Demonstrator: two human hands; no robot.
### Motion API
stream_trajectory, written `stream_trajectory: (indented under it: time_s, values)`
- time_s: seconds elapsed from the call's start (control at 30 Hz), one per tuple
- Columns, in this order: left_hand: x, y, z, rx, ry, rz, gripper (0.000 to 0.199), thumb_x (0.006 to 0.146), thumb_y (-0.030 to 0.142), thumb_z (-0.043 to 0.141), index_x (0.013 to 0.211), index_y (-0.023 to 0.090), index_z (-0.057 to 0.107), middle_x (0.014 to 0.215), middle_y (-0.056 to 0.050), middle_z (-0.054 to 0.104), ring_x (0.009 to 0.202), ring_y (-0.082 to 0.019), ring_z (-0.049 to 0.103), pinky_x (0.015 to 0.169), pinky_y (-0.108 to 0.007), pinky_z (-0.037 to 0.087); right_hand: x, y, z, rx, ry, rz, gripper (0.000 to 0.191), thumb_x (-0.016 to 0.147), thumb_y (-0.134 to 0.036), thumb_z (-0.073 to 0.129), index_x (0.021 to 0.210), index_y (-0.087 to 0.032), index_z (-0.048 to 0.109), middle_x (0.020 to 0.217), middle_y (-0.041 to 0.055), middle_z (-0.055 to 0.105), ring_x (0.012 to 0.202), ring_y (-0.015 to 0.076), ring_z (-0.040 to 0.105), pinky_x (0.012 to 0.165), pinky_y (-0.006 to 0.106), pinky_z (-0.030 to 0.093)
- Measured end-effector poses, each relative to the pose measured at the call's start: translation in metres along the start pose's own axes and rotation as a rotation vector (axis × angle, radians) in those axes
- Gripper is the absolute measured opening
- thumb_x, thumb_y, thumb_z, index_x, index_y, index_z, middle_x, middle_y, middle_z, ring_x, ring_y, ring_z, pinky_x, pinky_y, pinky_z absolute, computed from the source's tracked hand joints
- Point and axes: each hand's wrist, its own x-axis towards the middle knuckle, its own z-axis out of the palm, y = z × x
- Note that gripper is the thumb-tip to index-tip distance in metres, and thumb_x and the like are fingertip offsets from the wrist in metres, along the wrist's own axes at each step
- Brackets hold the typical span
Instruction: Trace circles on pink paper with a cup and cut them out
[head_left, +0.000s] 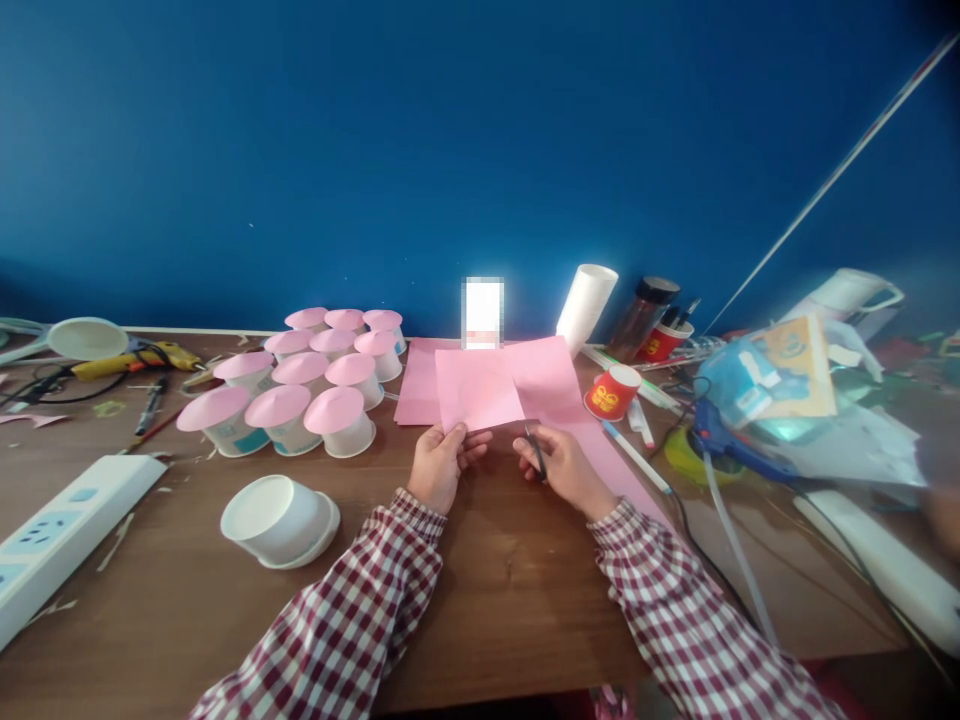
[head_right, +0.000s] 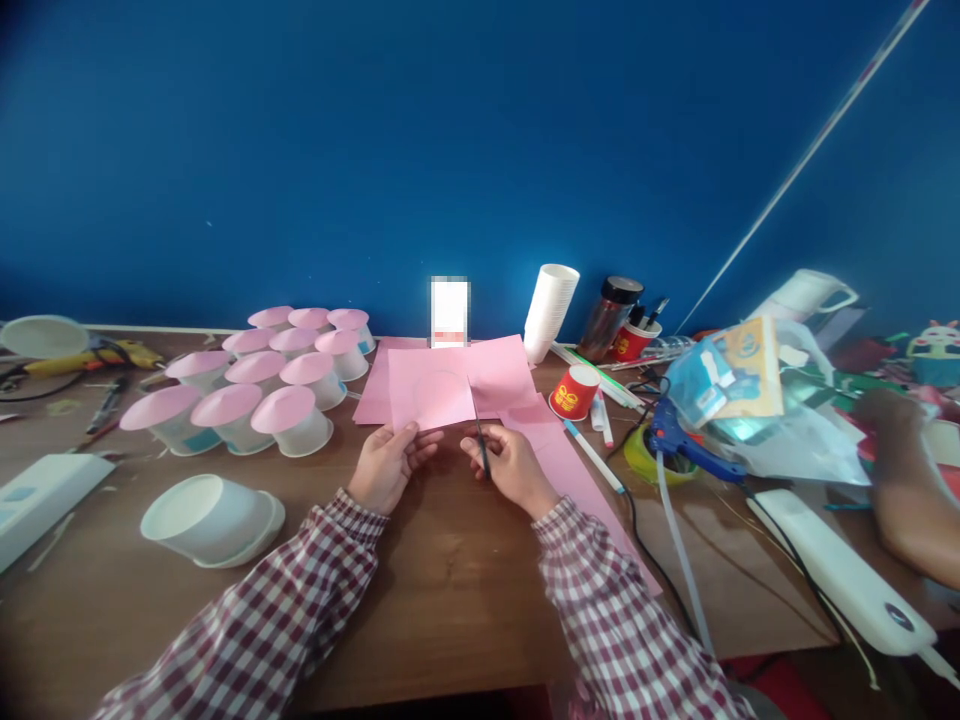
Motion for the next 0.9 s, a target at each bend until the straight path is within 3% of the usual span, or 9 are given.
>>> stream_trajectory:
  time_s: [0.27,0.9]
  values:
    - [-0.0062,-0.0021,0.002,0.027,-0.038,-0.04,0.007,0.085,0.007,0.048,0.085,0.007,0.055,0.074,-0.007,0.065,0.069,-0.016,0.069,0.055,-0.019,0.055,0.0011,0.0017,-0.0027,-0.03,0.042,-0.036,0.038,0.074,-0.052,0.063,0.073,-0.014,0.057,0.059,-0.0005,0.059,0.049,0.0099,0.055,0.045,0.021,0.041]
    - [-0.0043,-0.0021,0.0018,0.022,-0.035,-0.053,0.009,0.086,0.007,0.048,0.081,0.008,0.056,0.071,-0.007,0.066,0.068,-0.015,0.068,0.055,-0.019,0.055,0.0005,0.0023,-0.0027,-0.058,0.059,-0.029,0.039,0.075,-0.053,0.062,0.076,-0.014,0.059,0.059,-0.0005,0.059,0.047,0.0099,0.055,0.042,0.02,0.04]
